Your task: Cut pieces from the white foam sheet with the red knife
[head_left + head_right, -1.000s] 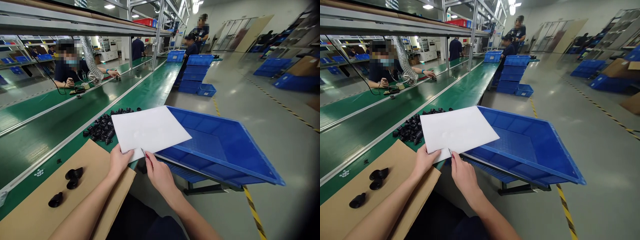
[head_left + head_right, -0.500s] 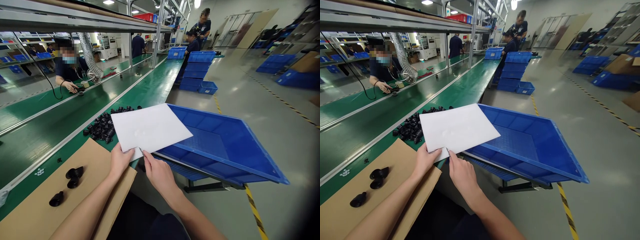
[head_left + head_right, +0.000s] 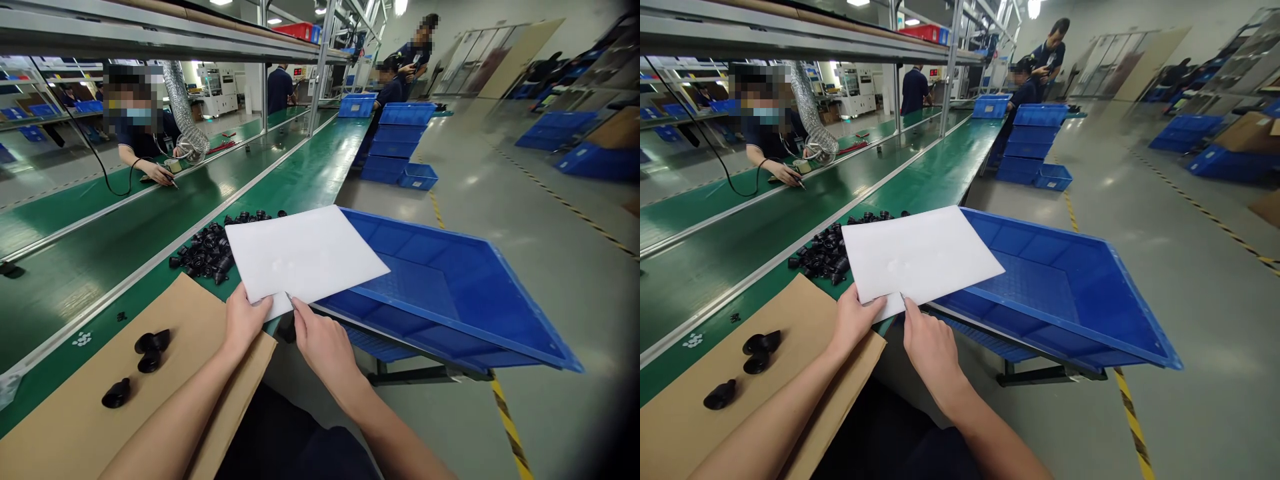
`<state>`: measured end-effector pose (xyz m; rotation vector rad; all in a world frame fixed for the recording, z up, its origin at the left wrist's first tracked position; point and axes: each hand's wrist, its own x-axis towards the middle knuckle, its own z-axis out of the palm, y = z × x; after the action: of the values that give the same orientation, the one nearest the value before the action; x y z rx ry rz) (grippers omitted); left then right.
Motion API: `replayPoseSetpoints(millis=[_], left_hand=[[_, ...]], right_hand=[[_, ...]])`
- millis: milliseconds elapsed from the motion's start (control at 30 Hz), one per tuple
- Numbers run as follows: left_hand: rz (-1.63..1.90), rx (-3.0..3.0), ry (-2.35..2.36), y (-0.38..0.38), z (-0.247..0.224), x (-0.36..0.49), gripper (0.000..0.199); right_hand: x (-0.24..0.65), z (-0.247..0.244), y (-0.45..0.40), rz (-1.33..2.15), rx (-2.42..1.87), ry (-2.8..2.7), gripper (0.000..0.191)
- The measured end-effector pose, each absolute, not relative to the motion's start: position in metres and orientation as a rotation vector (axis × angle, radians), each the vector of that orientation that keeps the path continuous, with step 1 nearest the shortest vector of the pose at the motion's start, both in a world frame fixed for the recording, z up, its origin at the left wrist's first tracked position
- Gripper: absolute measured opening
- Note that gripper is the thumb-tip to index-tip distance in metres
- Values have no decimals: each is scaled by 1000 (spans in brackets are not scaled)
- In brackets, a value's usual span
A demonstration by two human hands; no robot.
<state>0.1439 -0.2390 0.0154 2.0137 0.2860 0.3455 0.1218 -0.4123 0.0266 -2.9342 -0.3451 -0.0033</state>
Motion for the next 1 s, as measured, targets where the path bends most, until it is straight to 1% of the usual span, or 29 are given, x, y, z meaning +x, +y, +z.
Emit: replayPoseSetpoints(millis=[100,267,467,700,1000], left_hand=[[340,2028,294,-239,14,144,28],[354,2066,322,-237,10,145,42],[368,2105,362,-236,7,150,57],[383,2310,401,-242,2,154,44],[420,2406,366,-244,1,151,39]], right_hand=[[124,26,-412,0,-2936,-377,39],[128,30,-413,-1,-2951,-482,39],[144,46,-411,42,-2956,-582,29],[142,53,-402,59,-3009,-596,32],[134,57,-399,61,-3076,-642,36]])
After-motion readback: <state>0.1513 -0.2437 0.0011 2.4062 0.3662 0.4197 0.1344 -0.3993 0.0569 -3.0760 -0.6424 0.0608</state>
